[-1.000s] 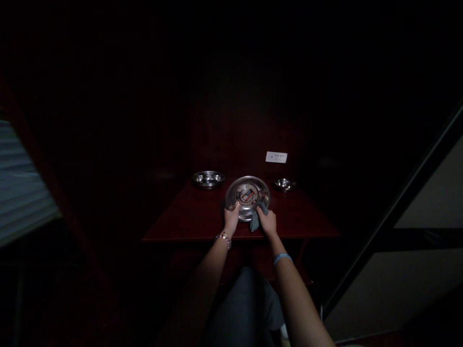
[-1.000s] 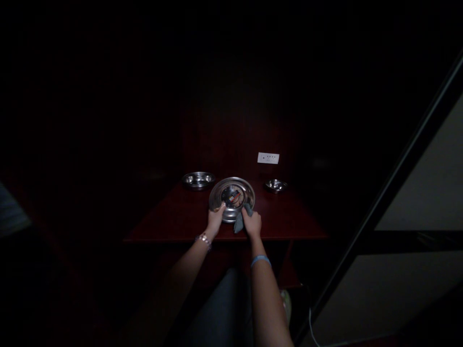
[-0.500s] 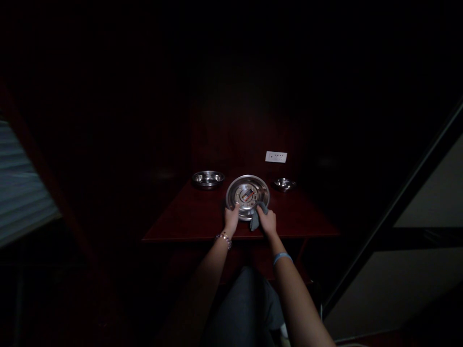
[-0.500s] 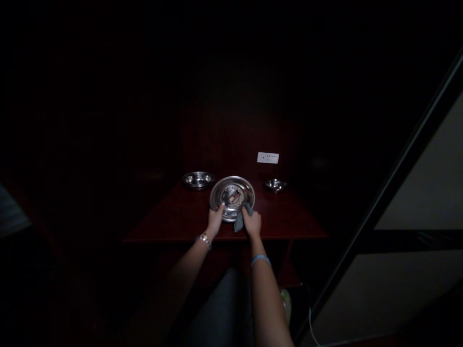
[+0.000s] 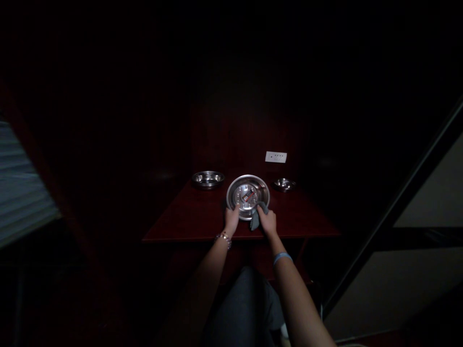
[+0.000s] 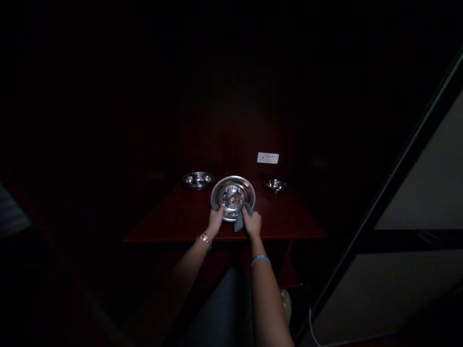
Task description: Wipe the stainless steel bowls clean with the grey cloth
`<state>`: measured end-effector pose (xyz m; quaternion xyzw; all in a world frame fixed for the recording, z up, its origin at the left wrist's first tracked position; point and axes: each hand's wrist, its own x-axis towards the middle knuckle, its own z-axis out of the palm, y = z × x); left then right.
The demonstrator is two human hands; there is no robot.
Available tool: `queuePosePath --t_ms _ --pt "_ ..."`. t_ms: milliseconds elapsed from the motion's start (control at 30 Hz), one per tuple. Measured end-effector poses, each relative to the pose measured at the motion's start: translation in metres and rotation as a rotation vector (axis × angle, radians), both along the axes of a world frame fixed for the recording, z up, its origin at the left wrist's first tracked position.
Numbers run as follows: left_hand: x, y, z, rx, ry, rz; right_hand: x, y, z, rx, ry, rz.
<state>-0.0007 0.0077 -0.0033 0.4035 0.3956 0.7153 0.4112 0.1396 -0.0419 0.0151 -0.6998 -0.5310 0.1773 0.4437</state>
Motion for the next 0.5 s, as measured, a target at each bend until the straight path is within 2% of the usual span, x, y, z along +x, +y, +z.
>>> queuePosePath --t_ms 167,500 --pt "0.0001 -0.0026 0.0029 -0.006 0.016 0.003 0.0001 0.0002 -0.0005 -0.004 -0.014 0.006" --pt "0.0007 0.0005 -0.0022 0.011 0.011 -0.035 0.002 0.0035 -0.0034 -0.004 -0.023 0.008"
